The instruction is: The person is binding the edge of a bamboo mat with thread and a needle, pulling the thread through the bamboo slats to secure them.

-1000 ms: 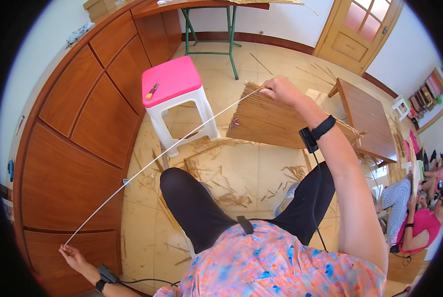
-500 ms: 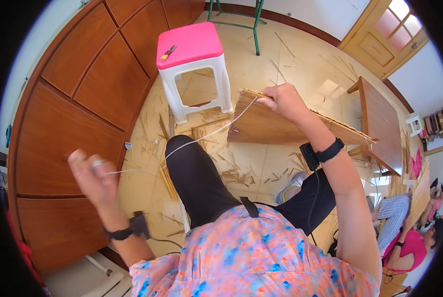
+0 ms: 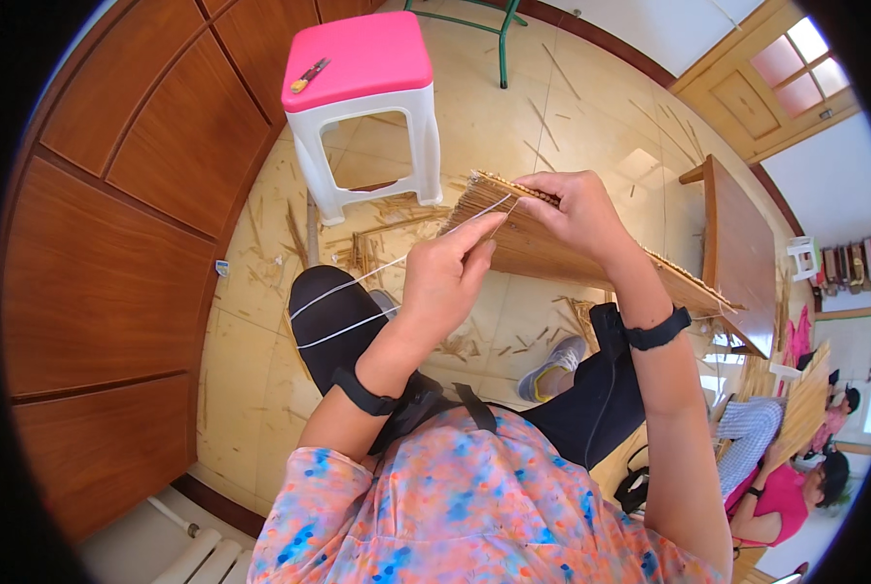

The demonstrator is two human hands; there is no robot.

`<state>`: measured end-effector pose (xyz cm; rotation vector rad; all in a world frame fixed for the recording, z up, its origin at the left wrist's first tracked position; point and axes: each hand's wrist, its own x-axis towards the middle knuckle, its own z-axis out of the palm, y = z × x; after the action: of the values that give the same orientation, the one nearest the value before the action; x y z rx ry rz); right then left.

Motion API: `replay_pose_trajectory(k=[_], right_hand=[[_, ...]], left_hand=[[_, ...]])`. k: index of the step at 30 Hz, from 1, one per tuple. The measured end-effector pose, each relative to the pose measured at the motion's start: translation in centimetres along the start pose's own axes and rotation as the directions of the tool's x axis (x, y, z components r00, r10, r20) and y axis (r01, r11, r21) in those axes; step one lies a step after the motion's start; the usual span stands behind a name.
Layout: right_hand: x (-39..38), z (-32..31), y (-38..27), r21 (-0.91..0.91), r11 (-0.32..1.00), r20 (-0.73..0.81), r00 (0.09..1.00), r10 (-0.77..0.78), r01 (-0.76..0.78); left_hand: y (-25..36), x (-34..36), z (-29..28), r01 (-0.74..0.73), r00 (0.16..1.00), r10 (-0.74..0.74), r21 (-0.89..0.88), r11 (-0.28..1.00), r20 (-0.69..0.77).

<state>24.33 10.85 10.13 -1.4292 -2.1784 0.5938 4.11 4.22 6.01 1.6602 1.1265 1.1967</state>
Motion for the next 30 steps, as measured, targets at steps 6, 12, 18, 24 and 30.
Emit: replay_pose_trajectory(k=[6,12,18,24,30], right_hand=[[0.1,0.0,0.2,-0.019,1.000,-0.066,0.998,0.004,-0.005],[0.5,0.0,0.8,-0.025,0.999,-0.070,0.996,-0.046,0.045],[0.5,-0.2,0.9,-0.013,1.000,-0.076,0.997,-0.024,0.023],[0.4,-0.3,0.6,-0.004,0.999,-0.072,0.997,-0.034,0.034],[0.2,-0.2,0.7,0.003,1.000,-0.080,0.996,-0.031,0.031]], left_hand=[[-0.5,1.4,1.5,-0.100,0.992,0.111,0.151,0.984,-0.067],[-0.9,2.1,1.8,-0.114,0.989,0.128,0.180,0.977,-0.067],[-1.4,2.5,1.9,-0.146,0.986,0.158,0.187,0.971,-0.048],[-1.2,2.6,1.6,-0.122,0.992,0.125,0.198,0.973,0.001],[-1.0,2.5,1.7,-0.106,0.994,0.103,0.193,0.975,0.023]])
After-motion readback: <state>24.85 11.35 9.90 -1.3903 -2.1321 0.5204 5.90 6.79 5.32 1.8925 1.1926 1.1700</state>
